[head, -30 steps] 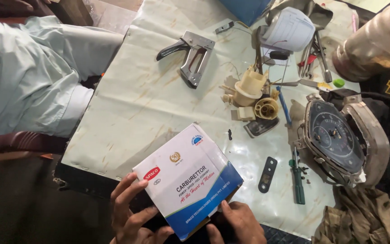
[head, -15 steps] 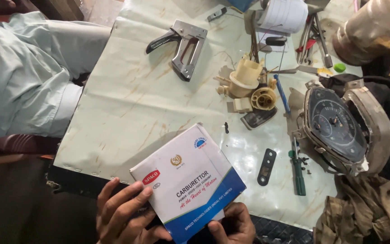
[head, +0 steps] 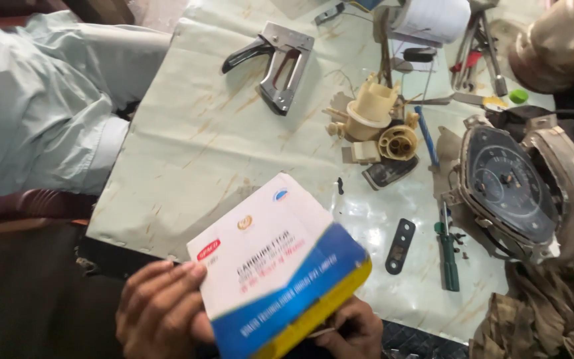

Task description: The recorder is shown repairing a fuel pump and unboxing a new carburetor on a workbench in a motorcycle repair shop.

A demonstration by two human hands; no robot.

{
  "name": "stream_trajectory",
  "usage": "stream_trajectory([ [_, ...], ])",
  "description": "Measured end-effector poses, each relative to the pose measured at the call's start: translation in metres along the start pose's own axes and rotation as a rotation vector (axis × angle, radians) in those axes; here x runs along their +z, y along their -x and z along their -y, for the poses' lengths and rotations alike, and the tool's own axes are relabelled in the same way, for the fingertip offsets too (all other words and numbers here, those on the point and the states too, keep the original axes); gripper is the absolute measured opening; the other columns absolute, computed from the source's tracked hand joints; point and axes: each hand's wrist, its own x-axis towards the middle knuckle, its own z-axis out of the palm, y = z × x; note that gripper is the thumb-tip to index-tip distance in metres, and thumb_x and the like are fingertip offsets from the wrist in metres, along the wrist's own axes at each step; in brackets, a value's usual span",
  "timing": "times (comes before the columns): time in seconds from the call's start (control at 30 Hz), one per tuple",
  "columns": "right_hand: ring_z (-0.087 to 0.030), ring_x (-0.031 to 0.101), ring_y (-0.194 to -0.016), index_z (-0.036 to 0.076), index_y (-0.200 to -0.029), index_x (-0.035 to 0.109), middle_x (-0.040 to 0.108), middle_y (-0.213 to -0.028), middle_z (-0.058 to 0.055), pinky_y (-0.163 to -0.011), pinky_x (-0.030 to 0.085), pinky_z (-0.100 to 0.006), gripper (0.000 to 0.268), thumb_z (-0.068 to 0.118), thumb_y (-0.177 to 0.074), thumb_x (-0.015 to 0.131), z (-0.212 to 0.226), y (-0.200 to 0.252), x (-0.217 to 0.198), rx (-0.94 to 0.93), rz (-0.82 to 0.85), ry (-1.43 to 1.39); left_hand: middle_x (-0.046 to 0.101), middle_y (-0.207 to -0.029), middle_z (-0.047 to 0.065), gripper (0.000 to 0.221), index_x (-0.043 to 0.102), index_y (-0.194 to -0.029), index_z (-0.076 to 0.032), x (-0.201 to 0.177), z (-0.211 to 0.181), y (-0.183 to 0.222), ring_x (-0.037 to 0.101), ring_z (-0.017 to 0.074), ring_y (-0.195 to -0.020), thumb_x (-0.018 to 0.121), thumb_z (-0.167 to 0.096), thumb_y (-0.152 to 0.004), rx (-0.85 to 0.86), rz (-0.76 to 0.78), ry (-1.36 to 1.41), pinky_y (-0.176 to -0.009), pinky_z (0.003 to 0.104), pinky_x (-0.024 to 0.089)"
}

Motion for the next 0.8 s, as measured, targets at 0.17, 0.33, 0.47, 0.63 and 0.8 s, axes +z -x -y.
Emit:
stream_trajectory([
  [0.17,-0.031,0.072,-0.106,0.002,-0.091,0.059,0.072,-0.109,-0.025,-0.093,0.059,-0.043,0.028,-0.001,-0.086,0.087,0.006,-0.014,0.000,-0.204,0.124,0.185,0.074,-0.097,0.014,0.041,0.060,-0.086,-0.005,-0.003,0.009,-0.029,0.074,0.0191,-0.093,0.054,-0.038,-0.109,-0.330,-0.059,0.201,-0.086,0.042,0.062],
  [0.33,-0.032,0.072,-0.101,0.000,-0.092,0.063,0.071,-0.102,-0.027,-0.088,0.057,-0.044,0.025,0.008,-0.089,0.086,0.020,-0.029,-0.007,-0.243,0.145,0.208,0.069,-0.074,0.008,0.036,0.062,-0.108,0.003,0.020,0.024,-0.050,0.067,0.0198,-0.070,0.077,-0.028,-0.098,-0.827,-0.280,-0.029,-0.073,0.038,0.057],
  [0.47,-0.030,0.074,-0.102,0.000,-0.092,0.067,0.071,-0.100,-0.020,-0.091,0.059,-0.043,0.033,0.032,-0.101,0.071,0.071,-0.066,0.015,-0.380,0.472,0.459,0.069,-0.080,0.008,0.046,0.073,-0.130,-0.002,0.023,0.033,-0.072,0.069,0.0234,-0.072,0.080,-0.025,-0.090,-0.628,0.042,-0.369,-0.065,0.038,0.054],
  [0.63,-0.015,0.069,-0.074,0.007,-0.072,0.066,0.058,-0.074,-0.001,-0.077,0.066,-0.036,0.026,0.025,-0.086,0.080,0.099,-0.077,0.033,-0.684,0.385,0.902,0.078,-0.104,0.012,0.018,0.076,-0.113,-0.007,0.027,0.047,-0.047,0.077,0.0267,-0.094,0.074,-0.021,-0.102,-0.501,0.158,0.027,-0.083,0.037,0.060],
  [0.8,-0.018,0.067,-0.076,0.014,-0.080,0.071,0.064,-0.079,0.000,-0.069,0.056,-0.032,0.027,0.024,-0.076,0.095,0.133,-0.095,0.049,-0.596,0.380,1.155,0.079,-0.099,0.015,0.027,0.078,-0.103,-0.005,0.018,0.031,-0.061,0.078,0.0283,-0.088,0.075,-0.031,-0.094,-0.574,0.237,0.093,-0.079,0.039,0.060],
])
